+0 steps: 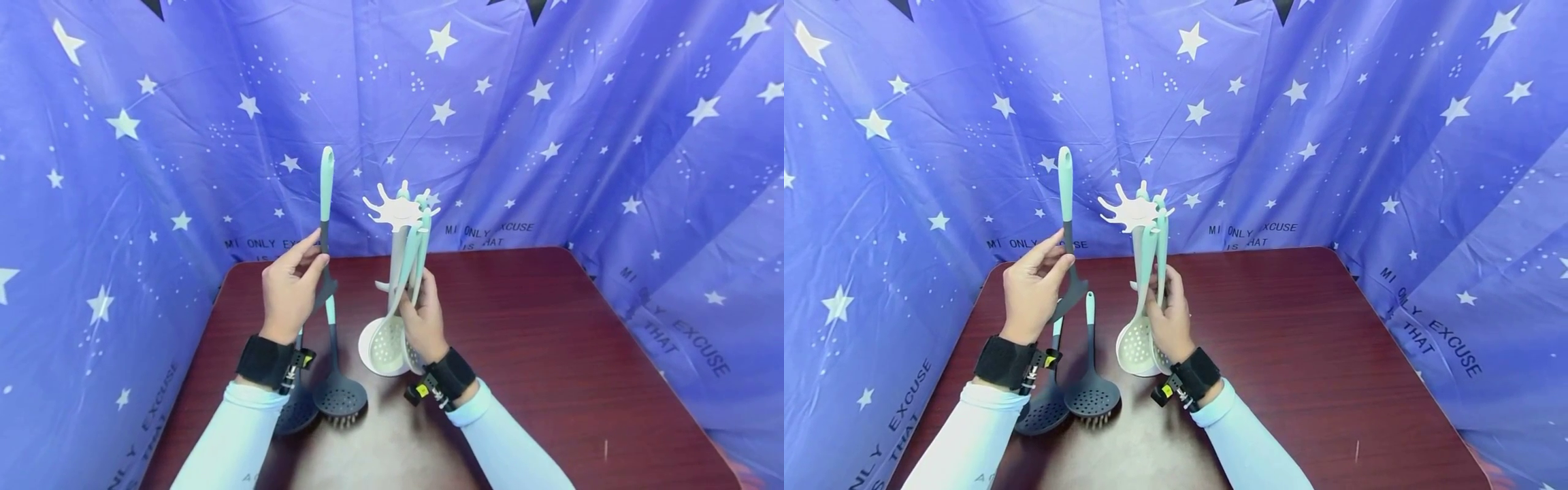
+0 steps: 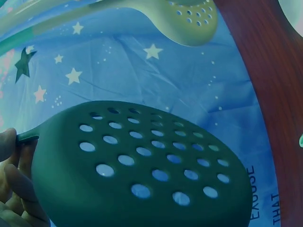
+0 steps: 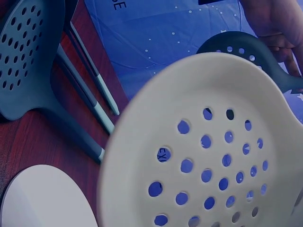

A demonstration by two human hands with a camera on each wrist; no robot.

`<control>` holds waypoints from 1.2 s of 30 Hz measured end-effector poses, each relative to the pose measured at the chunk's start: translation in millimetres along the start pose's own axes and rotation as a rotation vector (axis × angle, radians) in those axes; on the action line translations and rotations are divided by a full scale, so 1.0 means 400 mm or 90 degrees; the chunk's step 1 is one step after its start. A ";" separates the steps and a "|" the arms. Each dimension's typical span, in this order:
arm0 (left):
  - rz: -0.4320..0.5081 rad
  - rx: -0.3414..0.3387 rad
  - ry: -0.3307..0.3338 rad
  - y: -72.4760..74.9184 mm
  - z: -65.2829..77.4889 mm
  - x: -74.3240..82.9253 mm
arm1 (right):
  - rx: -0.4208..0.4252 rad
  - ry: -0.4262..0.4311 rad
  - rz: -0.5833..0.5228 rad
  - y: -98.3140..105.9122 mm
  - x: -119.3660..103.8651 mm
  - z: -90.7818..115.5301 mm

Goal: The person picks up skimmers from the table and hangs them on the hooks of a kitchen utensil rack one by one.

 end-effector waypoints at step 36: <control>-0.118 -0.062 -0.073 -0.060 0.034 0.036 | 0.021 -0.004 0.016 -0.014 -0.082 -0.005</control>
Point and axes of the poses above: each hand's wrist, its own z-axis away from the middle knuckle, its own y-axis out of the back of the hand, x = y × z, the point moved 5 cm from there along -z, towards the middle knuckle, and after that the axes turned 1 degree about y, right-handed, at the moved point
